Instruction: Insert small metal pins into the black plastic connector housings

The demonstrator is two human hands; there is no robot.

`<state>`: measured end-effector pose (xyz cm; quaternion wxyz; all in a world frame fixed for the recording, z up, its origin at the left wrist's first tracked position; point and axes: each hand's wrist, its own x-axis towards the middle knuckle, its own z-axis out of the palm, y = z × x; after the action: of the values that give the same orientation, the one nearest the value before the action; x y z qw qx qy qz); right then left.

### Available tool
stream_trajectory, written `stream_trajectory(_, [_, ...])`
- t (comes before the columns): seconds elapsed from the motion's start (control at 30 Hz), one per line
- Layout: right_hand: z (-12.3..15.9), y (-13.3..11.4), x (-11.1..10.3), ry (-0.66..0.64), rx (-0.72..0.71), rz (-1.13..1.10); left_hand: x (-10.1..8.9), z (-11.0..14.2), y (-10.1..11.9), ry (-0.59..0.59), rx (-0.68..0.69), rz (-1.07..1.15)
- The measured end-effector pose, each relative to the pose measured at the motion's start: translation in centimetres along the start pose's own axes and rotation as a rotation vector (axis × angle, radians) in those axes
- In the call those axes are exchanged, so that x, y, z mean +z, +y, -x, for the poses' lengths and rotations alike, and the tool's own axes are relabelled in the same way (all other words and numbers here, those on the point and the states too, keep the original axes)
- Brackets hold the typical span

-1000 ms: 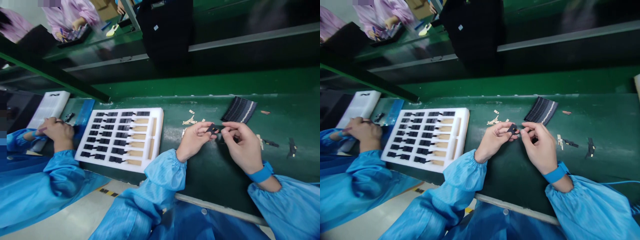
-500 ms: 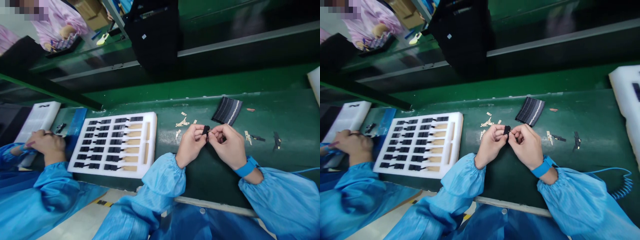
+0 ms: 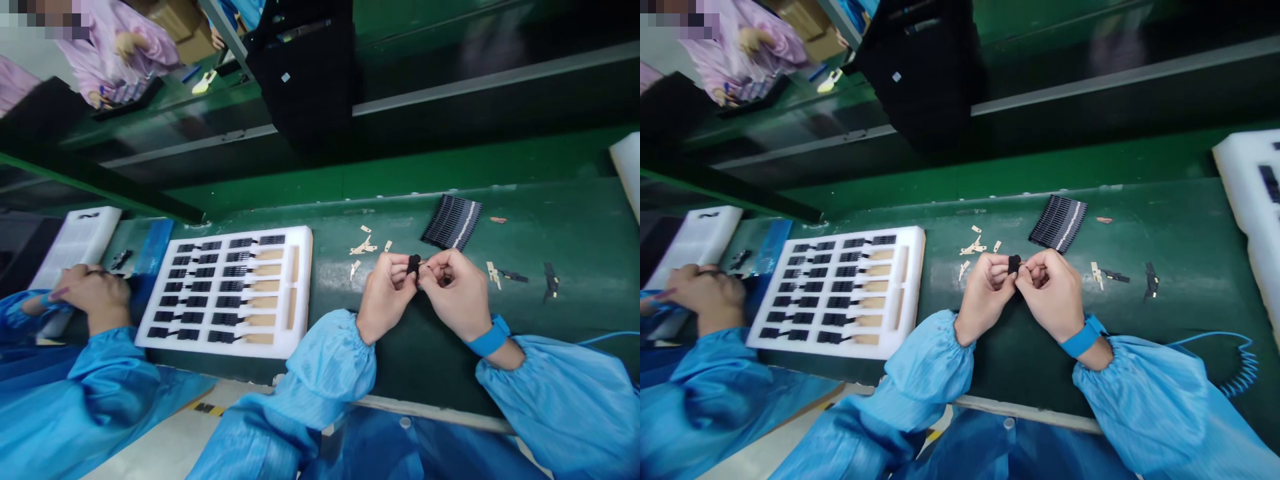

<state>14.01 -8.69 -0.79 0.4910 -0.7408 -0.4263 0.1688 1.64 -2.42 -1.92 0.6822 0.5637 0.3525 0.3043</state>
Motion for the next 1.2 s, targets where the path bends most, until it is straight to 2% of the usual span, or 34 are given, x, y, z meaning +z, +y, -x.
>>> stream_trajectory(0.1, [-0.1, 0.0, -0.2, -0.027, 0.014, -0.016, -0.2, -0.1, 0.2, -0.01, 0.035, -0.053])
stream_trajectory(0.37, [-0.5, 0.2, -0.3, -0.098, 0.173, -0.162, -1.5, -0.1, 0.5, -0.053, 0.269, -0.347])
stream_trajectory(0.47, [-0.5, 0.3, -0.3, -0.103, 0.19, -0.194, -1.8, 0.0, 0.7, -0.068, 0.297, -0.461])
stream_trajectory(0.57, [-0.8, 0.5, -0.5, -0.099, 0.2, -0.25, -1.9, -0.1, 1.1, -0.118, 0.167, -0.397])
stream_trajectory(0.7, [-1.4, 0.6, -1.0, 0.031, 0.167, -0.376, -1.9, -0.6, 1.4, -0.138, -0.13, -0.004])
stream_trajectory(0.77, [-1.6, 0.7, -1.2, 0.057, 0.147, -0.377, -1.9, -0.9, 1.6, -0.139, -0.205, 0.123])
stream_trajectory(0.87, [-1.5, 0.6, -1.2, -0.054, 0.152, -0.353, -1.8, -1.1, 1.8, -0.132, -0.231, 0.189])
stream_trajectory(1.0, [-1.2, 0.4, -1.0, -0.189, 0.159, -0.339, -1.8, -1.0, 1.9, -0.131, -0.205, 0.17])
stream_trajectory(1.2, [-1.0, 0.8, -0.9, -0.176, 0.164, -0.297, -1.7, -0.8, 1.8, -0.157, -0.155, 0.113])
